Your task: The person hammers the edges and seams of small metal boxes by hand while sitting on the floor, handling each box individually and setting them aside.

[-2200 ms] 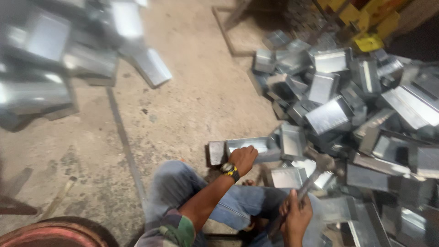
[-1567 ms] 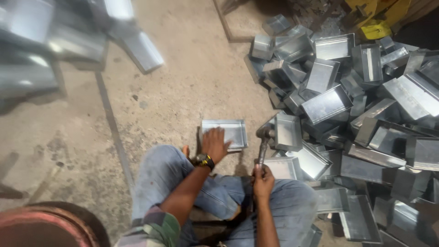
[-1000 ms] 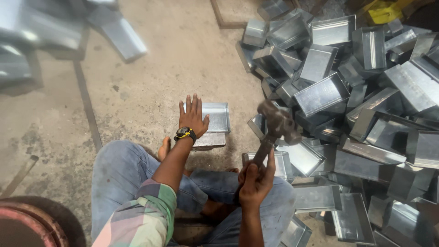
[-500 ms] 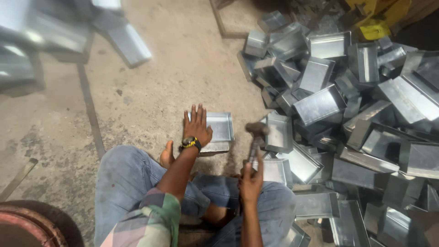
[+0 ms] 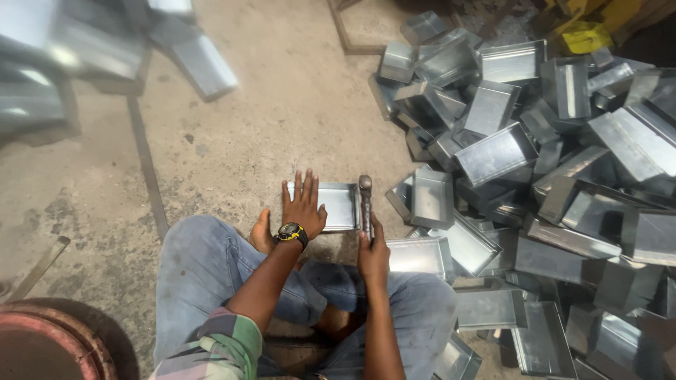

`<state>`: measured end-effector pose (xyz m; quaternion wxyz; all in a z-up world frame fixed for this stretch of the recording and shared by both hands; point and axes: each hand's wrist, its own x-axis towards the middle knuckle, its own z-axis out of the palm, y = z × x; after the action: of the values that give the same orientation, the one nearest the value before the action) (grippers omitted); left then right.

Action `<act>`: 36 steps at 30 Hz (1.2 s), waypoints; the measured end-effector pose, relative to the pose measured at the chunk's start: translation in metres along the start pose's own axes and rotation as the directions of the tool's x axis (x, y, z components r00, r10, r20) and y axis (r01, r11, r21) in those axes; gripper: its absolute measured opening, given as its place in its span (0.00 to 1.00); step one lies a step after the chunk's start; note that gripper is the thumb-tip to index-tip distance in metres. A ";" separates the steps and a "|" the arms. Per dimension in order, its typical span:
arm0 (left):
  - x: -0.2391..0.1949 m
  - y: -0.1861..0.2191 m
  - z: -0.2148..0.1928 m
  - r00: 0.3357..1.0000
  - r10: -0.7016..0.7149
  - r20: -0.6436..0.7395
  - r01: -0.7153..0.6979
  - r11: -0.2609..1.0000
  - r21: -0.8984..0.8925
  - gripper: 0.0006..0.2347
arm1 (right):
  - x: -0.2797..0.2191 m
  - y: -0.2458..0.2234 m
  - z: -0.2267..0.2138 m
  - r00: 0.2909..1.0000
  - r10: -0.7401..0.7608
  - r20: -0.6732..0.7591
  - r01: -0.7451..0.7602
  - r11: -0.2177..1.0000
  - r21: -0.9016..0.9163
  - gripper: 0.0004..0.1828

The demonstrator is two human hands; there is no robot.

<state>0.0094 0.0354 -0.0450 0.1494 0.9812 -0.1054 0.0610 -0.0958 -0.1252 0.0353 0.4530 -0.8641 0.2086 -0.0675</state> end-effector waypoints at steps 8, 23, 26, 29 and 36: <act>0.049 -0.008 -0.008 0.995 -0.090 0.052 0.096 0.989 -0.112 0.07 | 0.005 0.044 -0.020 0.987 0.016 -0.157 0.007 0.990 0.144 0.28; 0.045 0.011 -0.014 0.988 0.000 0.155 0.010 0.998 -0.060 0.44 | -0.041 -0.008 -0.051 0.987 -0.113 -0.110 0.158 0.722 0.674 0.33; 0.055 0.008 -0.010 0.985 0.025 0.170 -0.020 0.999 -0.029 0.44 | -0.048 -0.006 -0.053 0.933 -0.286 -0.220 0.359 0.676 0.643 0.32; 0.051 0.008 -0.006 0.991 0.039 0.130 -0.033 0.998 -0.044 0.43 | -0.040 0.006 -0.036 0.939 -0.284 -0.195 0.343 0.716 0.608 0.31; 0.054 0.013 -0.018 0.971 -0.011 0.237 0.011 1.000 -0.001 0.44 | -0.022 0.004 -0.011 0.989 -0.082 -0.120 0.073 0.995 -0.074 0.27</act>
<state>0.0576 0.0186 -0.0159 0.1373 0.9819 -0.1172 -0.0577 -0.1200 -0.1263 0.0400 0.4061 -0.8810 0.2045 -0.1310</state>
